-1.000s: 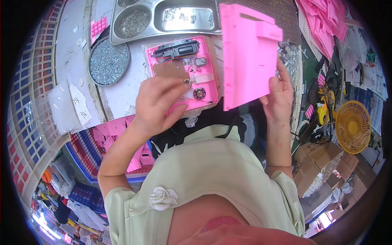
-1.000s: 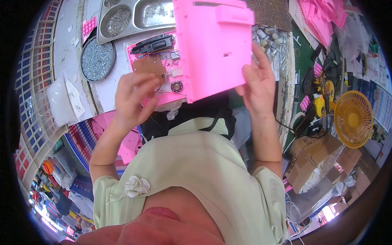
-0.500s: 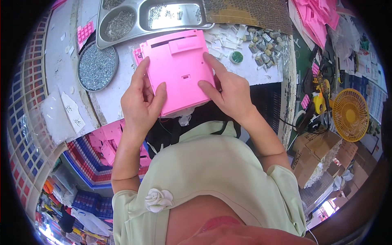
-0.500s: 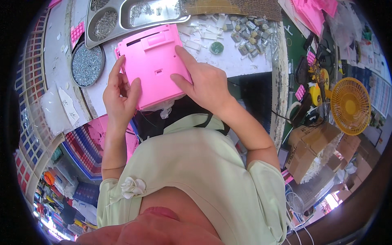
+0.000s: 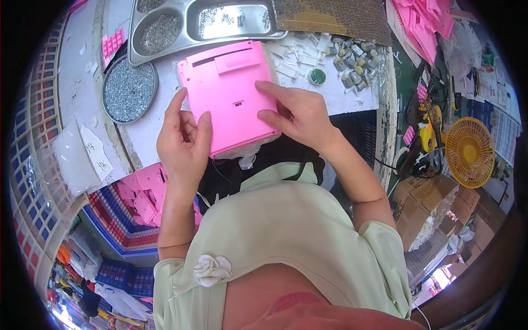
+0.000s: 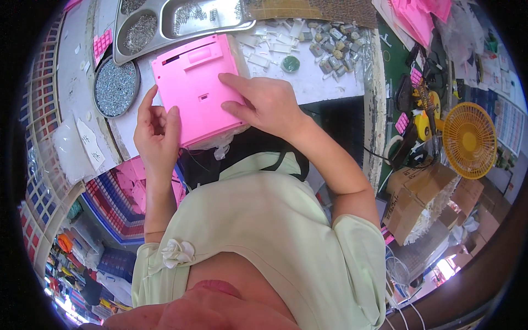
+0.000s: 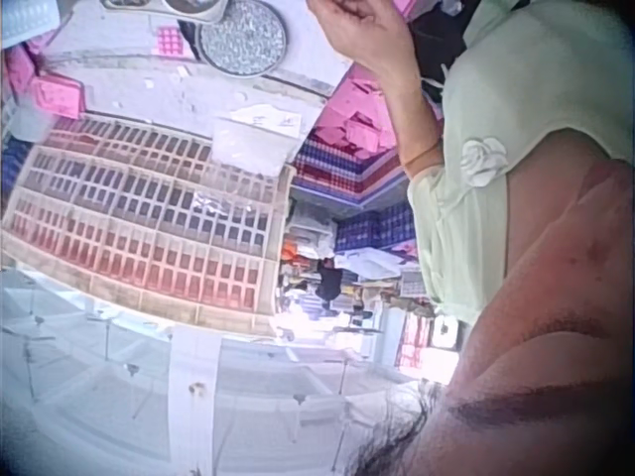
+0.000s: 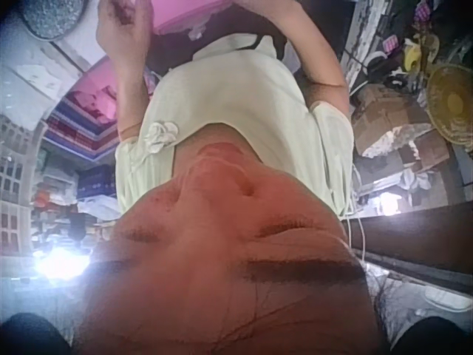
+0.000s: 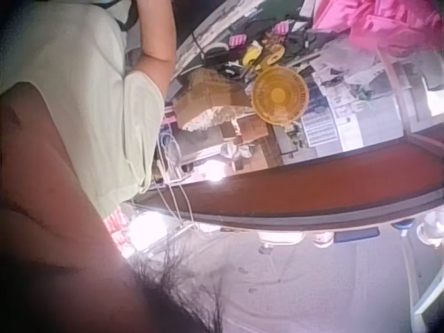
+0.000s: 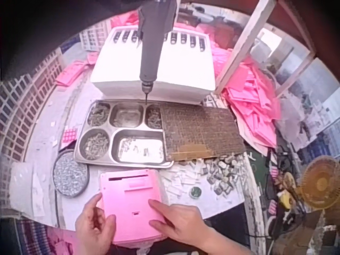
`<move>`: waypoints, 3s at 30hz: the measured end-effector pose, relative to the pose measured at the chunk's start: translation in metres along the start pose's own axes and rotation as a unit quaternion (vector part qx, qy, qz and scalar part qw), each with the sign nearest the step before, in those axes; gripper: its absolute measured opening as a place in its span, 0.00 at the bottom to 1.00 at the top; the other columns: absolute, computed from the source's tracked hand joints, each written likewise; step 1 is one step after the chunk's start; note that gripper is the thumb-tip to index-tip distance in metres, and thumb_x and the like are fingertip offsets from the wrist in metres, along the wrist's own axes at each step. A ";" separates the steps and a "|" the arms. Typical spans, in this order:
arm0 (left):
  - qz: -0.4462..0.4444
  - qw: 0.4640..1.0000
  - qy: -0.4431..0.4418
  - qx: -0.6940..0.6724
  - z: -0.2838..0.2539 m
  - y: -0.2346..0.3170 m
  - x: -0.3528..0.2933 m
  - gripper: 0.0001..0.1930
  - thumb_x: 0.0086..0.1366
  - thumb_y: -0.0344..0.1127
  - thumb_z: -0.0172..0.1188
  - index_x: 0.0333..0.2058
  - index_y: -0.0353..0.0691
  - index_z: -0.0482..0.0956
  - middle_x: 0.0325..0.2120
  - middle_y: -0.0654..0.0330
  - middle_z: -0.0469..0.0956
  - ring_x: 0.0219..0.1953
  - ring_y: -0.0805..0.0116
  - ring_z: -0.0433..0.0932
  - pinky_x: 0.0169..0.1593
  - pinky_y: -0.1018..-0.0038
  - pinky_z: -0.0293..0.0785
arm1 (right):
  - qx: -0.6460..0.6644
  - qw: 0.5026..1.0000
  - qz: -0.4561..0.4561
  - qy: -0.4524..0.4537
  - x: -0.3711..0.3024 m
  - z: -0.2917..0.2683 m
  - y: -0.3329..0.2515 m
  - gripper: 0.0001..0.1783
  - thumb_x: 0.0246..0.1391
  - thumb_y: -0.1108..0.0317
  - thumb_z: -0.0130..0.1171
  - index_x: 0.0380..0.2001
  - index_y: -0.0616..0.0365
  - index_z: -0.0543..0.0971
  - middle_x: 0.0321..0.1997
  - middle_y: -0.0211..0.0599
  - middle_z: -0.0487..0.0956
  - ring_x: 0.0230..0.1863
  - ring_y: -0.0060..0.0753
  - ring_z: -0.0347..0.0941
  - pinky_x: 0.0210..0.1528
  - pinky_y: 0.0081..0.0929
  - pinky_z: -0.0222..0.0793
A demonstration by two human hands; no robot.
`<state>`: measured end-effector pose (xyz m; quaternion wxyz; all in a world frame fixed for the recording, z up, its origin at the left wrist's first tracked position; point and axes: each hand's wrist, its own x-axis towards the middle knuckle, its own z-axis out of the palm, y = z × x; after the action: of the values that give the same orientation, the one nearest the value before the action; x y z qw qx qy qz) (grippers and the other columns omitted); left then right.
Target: Assembling the internal components of a pink toy electronic device using glue and soldering tools.
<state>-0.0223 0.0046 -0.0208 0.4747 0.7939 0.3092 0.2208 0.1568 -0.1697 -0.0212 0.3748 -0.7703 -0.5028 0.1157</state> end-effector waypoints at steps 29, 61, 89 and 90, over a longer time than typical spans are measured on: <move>-0.038 0.998 -0.042 0.002 -0.009 -0.016 -0.033 0.26 0.62 0.32 0.71 0.59 0.35 0.79 0.20 0.65 0.66 0.21 0.75 0.64 0.28 0.76 0.64 | -0.187 0.965 0.003 -0.183 0.000 -0.013 -0.030 0.30 0.64 0.62 0.60 0.69 0.47 0.71 0.33 0.43 0.84 0.27 0.47 0.81 0.31 0.39 0.76; 0.106 0.904 0.092 0.405 -0.109 -0.097 0.105 0.09 0.70 0.40 0.55 0.37 0.41 0.78 0.34 0.56 0.79 0.41 0.52 0.79 0.45 0.54 0.65 | -0.302 0.873 -0.335 -0.183 0.260 0.160 -0.077 0.12 0.54 0.64 0.56 0.28 0.53 0.88 0.38 0.39 0.85 0.48 0.41 0.77 0.50 0.45 0.69; 0.053 0.993 -0.090 0.052 -0.059 -0.016 0.050 0.04 0.67 0.28 0.62 0.36 0.32 0.81 0.29 0.58 0.78 0.28 0.71 0.73 0.34 0.73 0.69 | -0.045 0.985 -0.118 -0.116 0.159 -0.030 0.006 0.08 0.57 0.67 0.65 0.36 0.60 0.85 0.31 0.38 0.82 0.28 0.35 0.77 0.35 0.30 0.73; 0.055 0.993 -0.084 0.060 -0.058 -0.015 0.049 0.05 0.66 0.29 0.62 0.36 0.32 0.81 0.29 0.56 0.79 0.27 0.67 0.74 0.34 0.71 0.70 | -0.042 0.988 -0.080 -0.129 0.148 -0.035 0.013 0.08 0.57 0.67 0.65 0.36 0.60 0.85 0.31 0.38 0.82 0.28 0.34 0.77 0.35 0.29 0.73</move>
<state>-0.0295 0.0801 -0.0050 0.4378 0.8526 0.2363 0.1599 0.2540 -0.0614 0.0232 0.2821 -0.7213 -0.6113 0.1625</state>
